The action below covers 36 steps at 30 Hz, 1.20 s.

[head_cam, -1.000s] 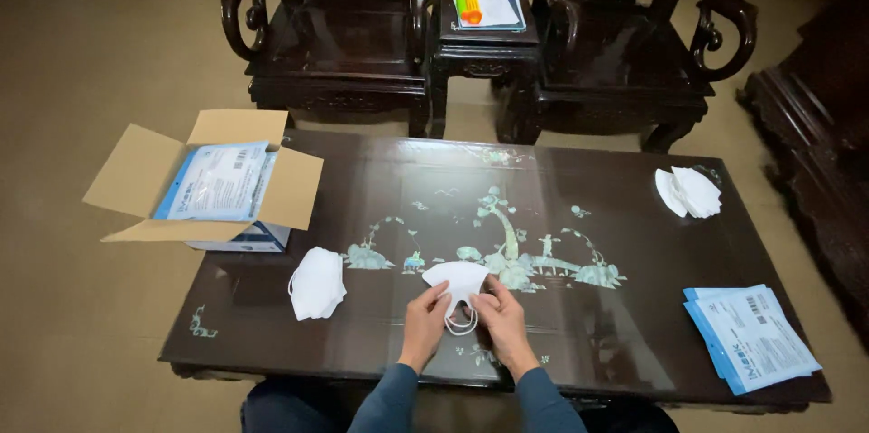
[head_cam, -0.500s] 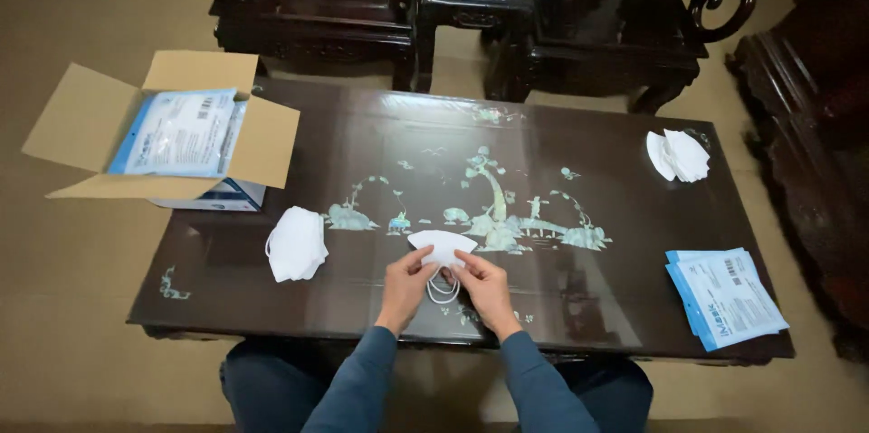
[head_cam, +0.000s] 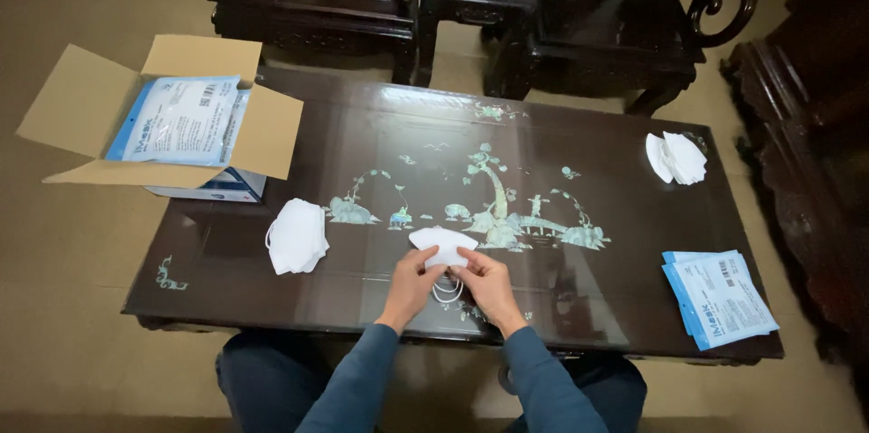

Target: Packaging individual face masks into paper envelopes by hand

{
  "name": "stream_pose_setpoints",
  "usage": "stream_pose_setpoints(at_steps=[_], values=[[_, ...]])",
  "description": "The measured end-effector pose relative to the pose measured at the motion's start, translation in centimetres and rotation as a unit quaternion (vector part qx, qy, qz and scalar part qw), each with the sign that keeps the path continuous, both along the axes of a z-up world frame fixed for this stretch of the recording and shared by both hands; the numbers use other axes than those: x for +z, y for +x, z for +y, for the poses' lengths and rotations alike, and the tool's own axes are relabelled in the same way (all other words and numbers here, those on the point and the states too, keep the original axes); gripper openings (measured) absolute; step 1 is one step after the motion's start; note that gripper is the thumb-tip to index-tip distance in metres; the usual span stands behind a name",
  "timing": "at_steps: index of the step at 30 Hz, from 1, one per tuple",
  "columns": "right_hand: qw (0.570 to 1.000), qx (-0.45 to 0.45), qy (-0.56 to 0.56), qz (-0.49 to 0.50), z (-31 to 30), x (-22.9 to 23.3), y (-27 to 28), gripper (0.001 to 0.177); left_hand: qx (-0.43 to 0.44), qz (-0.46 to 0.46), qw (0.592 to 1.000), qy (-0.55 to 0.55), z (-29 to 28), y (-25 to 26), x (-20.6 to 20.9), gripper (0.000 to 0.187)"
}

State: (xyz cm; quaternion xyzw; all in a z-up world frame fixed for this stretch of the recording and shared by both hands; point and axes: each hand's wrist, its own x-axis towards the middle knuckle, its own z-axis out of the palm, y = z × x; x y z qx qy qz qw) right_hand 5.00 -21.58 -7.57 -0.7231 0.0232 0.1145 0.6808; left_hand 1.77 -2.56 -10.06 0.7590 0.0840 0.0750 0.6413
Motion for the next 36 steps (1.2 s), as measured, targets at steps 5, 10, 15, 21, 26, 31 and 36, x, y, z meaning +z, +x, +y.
stream_pose_setpoints(at_steps=[5,10,15,21,26,31,36], values=[[0.970,0.042,-0.227,-0.073,0.2,5.2,-0.6,0.029,-0.028,0.019,0.991,0.131,-0.3,-2.3,4.7,0.028],[0.932,0.125,-0.252,-0.230,-0.3,12.2,-0.6,0.011,-0.015,-0.005,0.956,0.291,0.0,-4.4,14.3,0.024],[0.996,0.063,-0.059,-0.001,0.4,12.6,-1.1,0.021,-0.023,0.083,0.996,-0.033,-0.2,-2.7,10.0,0.015],[0.997,-0.004,0.029,0.077,1.1,7.7,-1.2,0.024,0.025,0.149,0.973,-0.176,-0.4,-2.7,9.2,0.025],[0.982,-0.124,-0.137,0.022,2.6,11.6,-3.0,0.053,0.115,0.104,0.987,-0.041,-0.7,-4.7,12.9,0.017],[0.979,-0.082,0.106,0.156,4.6,14.1,-5.0,0.028,-0.025,-0.295,0.903,0.311,-2.4,-5.5,11.1,0.019],[0.964,-0.133,0.159,0.169,2.2,6.7,-2.3,0.013,0.023,-0.149,0.979,0.134,-2.0,-5.6,10.4,0.059]])
